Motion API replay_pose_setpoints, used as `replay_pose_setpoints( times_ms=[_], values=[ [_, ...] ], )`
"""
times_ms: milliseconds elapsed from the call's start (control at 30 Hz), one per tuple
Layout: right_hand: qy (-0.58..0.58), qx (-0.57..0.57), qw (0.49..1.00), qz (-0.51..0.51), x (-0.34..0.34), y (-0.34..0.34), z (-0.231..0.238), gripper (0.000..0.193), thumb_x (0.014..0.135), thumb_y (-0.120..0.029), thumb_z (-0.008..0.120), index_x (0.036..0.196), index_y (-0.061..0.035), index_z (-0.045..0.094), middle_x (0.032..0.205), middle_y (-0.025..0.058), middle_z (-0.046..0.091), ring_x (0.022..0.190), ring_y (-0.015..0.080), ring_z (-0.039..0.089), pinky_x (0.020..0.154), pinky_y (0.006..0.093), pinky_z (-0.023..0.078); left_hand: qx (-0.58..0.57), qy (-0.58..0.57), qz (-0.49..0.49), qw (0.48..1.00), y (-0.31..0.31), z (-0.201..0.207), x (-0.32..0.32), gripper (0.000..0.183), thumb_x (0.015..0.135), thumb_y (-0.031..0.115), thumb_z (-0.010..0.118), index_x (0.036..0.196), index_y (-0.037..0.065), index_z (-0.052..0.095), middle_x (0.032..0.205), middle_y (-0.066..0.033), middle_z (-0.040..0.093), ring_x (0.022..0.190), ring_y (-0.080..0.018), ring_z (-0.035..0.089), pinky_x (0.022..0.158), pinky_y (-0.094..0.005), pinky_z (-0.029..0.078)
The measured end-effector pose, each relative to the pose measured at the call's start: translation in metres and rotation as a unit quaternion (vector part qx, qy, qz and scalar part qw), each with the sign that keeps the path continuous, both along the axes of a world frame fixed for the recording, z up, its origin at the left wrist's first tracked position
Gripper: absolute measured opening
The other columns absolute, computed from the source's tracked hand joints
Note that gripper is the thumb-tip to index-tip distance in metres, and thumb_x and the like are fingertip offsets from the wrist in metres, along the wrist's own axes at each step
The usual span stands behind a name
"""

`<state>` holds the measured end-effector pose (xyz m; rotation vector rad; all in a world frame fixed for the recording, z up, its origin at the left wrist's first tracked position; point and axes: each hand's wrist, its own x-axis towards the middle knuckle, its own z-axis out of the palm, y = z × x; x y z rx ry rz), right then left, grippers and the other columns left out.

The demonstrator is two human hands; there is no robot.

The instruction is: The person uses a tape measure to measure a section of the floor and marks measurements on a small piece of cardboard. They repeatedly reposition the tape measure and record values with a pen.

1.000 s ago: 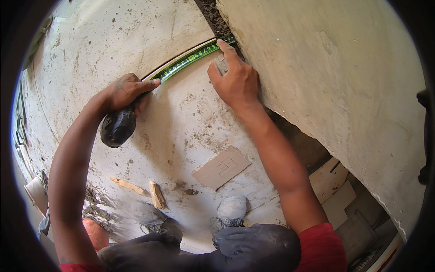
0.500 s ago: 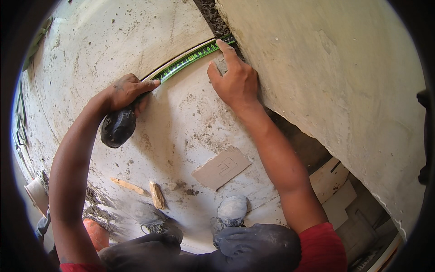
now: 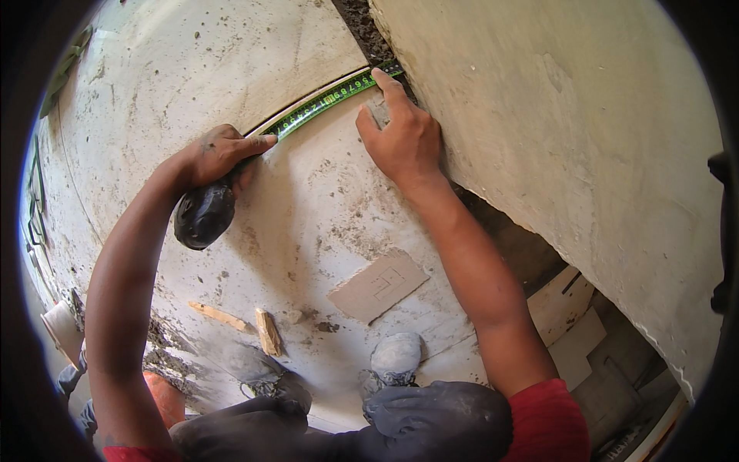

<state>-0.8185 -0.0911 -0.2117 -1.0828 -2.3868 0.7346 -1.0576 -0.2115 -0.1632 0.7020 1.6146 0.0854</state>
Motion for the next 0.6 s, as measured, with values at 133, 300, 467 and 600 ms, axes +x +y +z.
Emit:
replay_pose_setpoints(
  times_ms=[133,300,467,600],
  values=[
    [-0.006,0.002,1.000,0.000,0.0003,-0.0003,0.0007,0.052,0.083,-0.020,0.066,0.131,-0.0039,0.055,0.110,0.0234,0.068,0.090,0.0413,0.068,0.078,0.0464,0.057,-0.002,0.008,0.001,1.000,-0.0009,-0.0006,-0.0001,0.067,0.095,0.058,0.054,0.058,0.002,0.063,0.053,-0.0076,0.059,0.047,-0.0170,0.060,0.052,-0.0310,0.052],
    [-0.012,0.007,1.000,-0.002,0.0005,-0.0023,0.0006,0.052,0.083,-0.021,0.066,0.131,-0.0039,0.055,0.114,0.0230,0.067,0.090,0.0405,0.069,0.077,0.0459,0.057,0.015,0.011,-0.012,1.000,-0.0010,-0.0024,0.0000,0.067,0.095,0.058,0.052,0.058,0.003,0.063,0.053,-0.0061,0.058,0.045,-0.0155,0.059,0.050,-0.0306,0.051],
    [-0.007,0.036,0.999,0.010,0.0009,-0.0036,-0.0021,0.053,0.083,-0.022,0.065,0.132,-0.0031,0.054,0.118,0.0221,0.066,0.091,0.0391,0.069,0.075,0.0452,0.058,0.008,0.009,-0.005,1.000,-0.0018,-0.0048,-0.0001,0.067,0.095,0.058,0.052,0.058,0.003,0.063,0.054,-0.0057,0.059,0.046,-0.0156,0.059,0.050,-0.0310,0.051],
    [-0.012,0.041,0.999,0.010,0.0020,-0.0039,-0.0033,0.054,0.083,-0.021,0.065,0.132,-0.0023,0.054,0.119,0.0220,0.066,0.092,0.0389,0.069,0.076,0.0447,0.058,0.020,0.008,-0.013,1.000,-0.0016,-0.0041,-0.0003,0.067,0.095,0.058,0.052,0.058,0.004,0.062,0.054,-0.0054,0.059,0.046,-0.0156,0.059,0.050,-0.0309,0.051]
  ],
)
